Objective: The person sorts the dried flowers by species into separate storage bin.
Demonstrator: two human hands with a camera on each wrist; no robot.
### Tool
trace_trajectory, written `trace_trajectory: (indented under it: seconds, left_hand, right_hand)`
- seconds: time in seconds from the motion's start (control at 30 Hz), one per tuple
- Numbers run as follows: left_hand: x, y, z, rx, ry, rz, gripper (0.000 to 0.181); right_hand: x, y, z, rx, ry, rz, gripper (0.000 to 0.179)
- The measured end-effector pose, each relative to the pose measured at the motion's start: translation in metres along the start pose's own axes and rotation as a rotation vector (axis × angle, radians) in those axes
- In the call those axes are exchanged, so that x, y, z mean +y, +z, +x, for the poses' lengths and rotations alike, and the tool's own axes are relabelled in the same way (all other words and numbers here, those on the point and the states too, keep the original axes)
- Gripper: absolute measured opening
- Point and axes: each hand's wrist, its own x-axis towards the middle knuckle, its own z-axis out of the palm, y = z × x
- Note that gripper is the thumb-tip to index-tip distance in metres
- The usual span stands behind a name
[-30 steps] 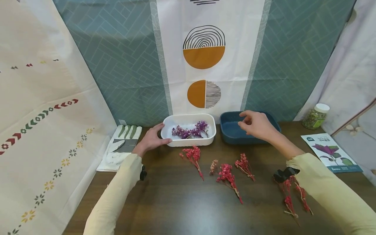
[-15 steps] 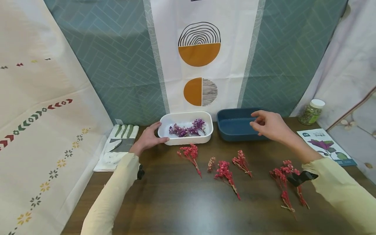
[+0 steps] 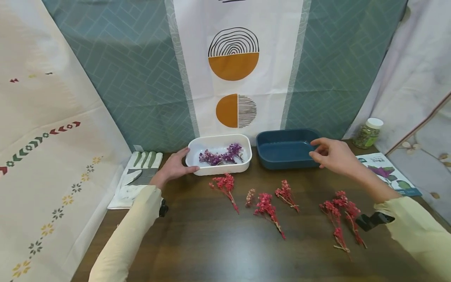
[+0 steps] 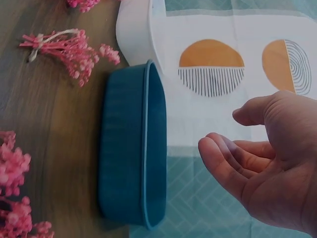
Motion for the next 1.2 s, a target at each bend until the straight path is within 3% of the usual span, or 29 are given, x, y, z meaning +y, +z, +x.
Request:
trace_trajectory:
  seconds: [0.23,0.37,0.57,0.7,0.8,0.93,1.2]
  left_hand:
    - [0.007,-0.003,-0.001,-0.015,0.027,0.045,0.096]
    - [0.011,-0.005,-0.006,0.024,0.026,0.076,0.094]
    - [0.026,-0.006,-0.021,0.224,0.098,0.085,0.075]
    - [0.045,0.002,-0.04,0.383,0.121,-0.017,0.057]
    - [0.058,0.013,-0.056,0.445,0.118,-0.116,0.046]
    - [0.07,0.034,-0.074,0.405,0.074,-0.205,0.04]
    - [0.088,0.062,-0.101,0.2,-0.038,-0.345,0.042]
  right_hand:
    - [0.013,-0.006,-0.008,0.016,0.02,0.008,0.042]
    - [0.022,-0.009,-0.01,0.028,0.023,0.003,0.043]
    - [0.04,-0.012,-0.013,0.092,0.004,-0.046,0.042]
    - [0.054,-0.013,-0.013,0.086,0.034,-0.047,0.051]
    - [0.06,-0.013,-0.011,0.062,0.064,-0.044,0.061]
    - [0.067,-0.013,-0.009,0.021,0.086,-0.053,0.072]
    - [0.075,-0.011,-0.005,-0.064,0.115,-0.047,0.081]
